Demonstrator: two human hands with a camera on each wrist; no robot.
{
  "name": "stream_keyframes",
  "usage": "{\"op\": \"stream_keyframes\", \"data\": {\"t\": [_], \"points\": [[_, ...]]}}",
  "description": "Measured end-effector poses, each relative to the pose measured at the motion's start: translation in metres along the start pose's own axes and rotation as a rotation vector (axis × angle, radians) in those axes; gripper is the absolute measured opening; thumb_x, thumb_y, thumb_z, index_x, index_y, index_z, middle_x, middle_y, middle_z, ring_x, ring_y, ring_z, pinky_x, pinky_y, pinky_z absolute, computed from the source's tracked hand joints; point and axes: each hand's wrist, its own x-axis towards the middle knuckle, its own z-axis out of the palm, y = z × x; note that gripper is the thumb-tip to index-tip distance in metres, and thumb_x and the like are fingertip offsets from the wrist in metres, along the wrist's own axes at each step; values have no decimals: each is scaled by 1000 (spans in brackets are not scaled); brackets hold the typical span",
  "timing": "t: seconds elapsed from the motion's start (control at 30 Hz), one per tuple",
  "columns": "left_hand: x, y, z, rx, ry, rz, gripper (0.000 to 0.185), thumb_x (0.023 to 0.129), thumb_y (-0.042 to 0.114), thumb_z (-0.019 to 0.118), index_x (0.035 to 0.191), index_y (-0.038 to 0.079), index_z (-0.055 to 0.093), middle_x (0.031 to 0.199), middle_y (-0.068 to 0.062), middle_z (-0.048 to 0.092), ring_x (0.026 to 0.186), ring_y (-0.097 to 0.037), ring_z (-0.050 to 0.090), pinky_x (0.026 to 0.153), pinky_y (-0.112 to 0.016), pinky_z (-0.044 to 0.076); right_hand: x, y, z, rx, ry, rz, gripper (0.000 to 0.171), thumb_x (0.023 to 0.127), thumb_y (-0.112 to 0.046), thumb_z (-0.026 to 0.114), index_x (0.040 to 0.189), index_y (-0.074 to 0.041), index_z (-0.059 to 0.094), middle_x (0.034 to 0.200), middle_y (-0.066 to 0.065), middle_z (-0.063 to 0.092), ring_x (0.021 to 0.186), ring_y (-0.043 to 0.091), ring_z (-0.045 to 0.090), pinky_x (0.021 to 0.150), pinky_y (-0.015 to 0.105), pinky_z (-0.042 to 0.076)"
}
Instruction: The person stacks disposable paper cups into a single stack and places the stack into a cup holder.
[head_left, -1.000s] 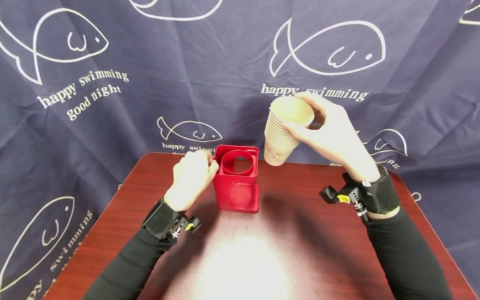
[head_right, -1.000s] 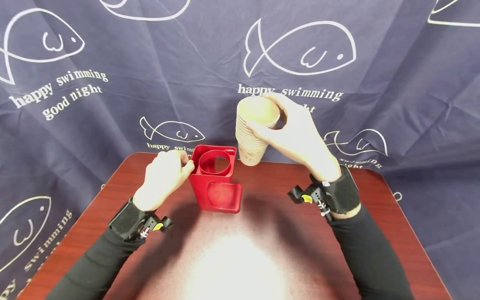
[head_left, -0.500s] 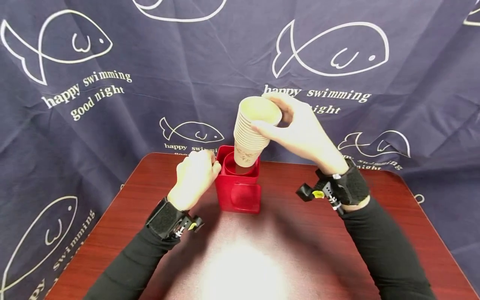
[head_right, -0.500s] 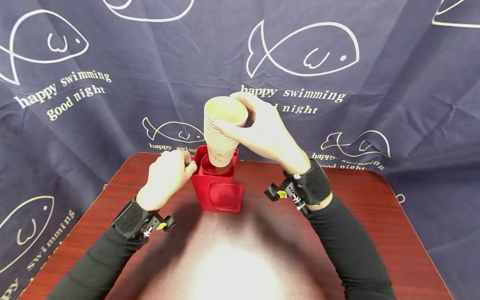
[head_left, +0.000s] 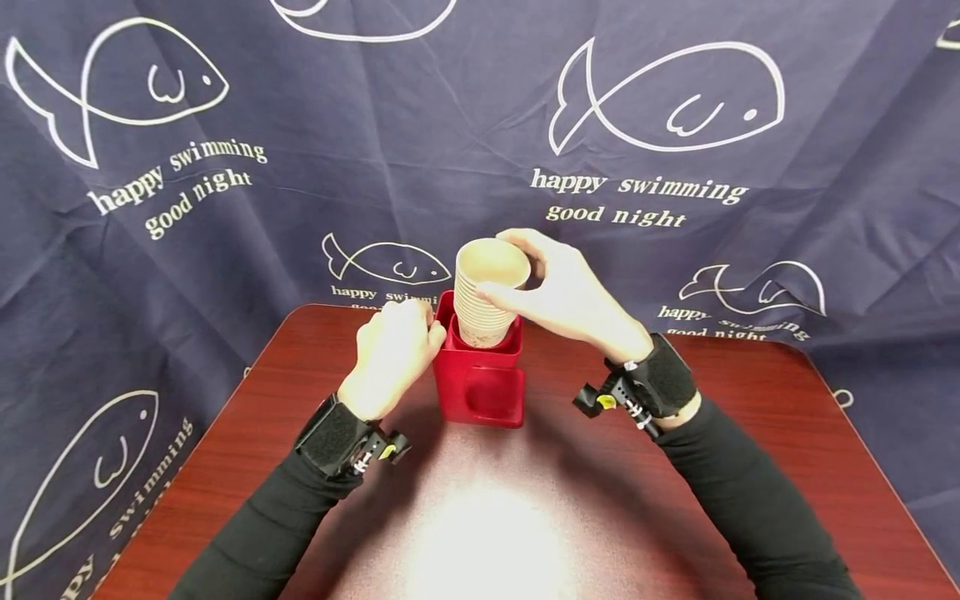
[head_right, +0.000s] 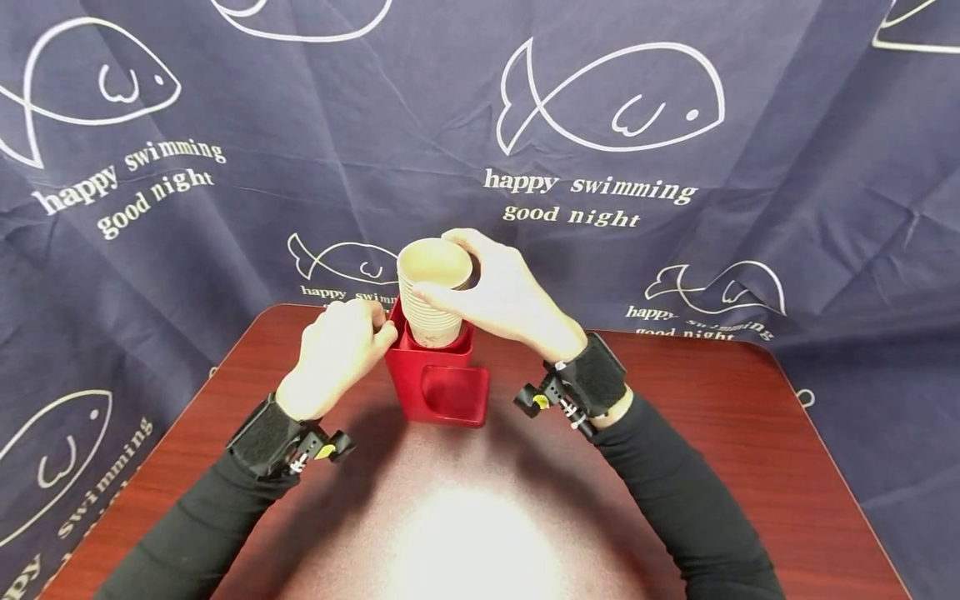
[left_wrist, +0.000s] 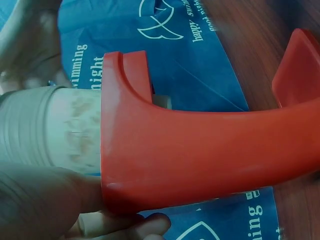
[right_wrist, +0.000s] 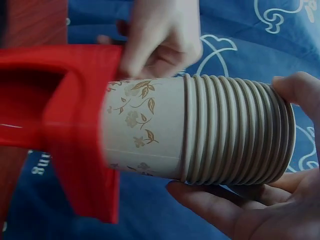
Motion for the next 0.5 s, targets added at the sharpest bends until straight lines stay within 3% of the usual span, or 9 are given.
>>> {"op": "stream_keyframes", "data": {"t": [0.23,0.5], "points": [[0,0,1,6,0,-1,27,88,20,58,62,16,56,63,-8,62,69,-36,67,55,-52,55,-5,18,14,-46,-36,35,57,83,-30,86,132,-14,62,112,-1,71,88,13,66,83,35,56],[0,-1,3,8,0,-12,26,90,22,58,65,15,59,63,-8,63,70,-36,68,58,-52,57,-8,27,20,-115,-71,43,62,84,-33,85,136,-14,59,113,0,70,89,14,65,81,32,56]]}}
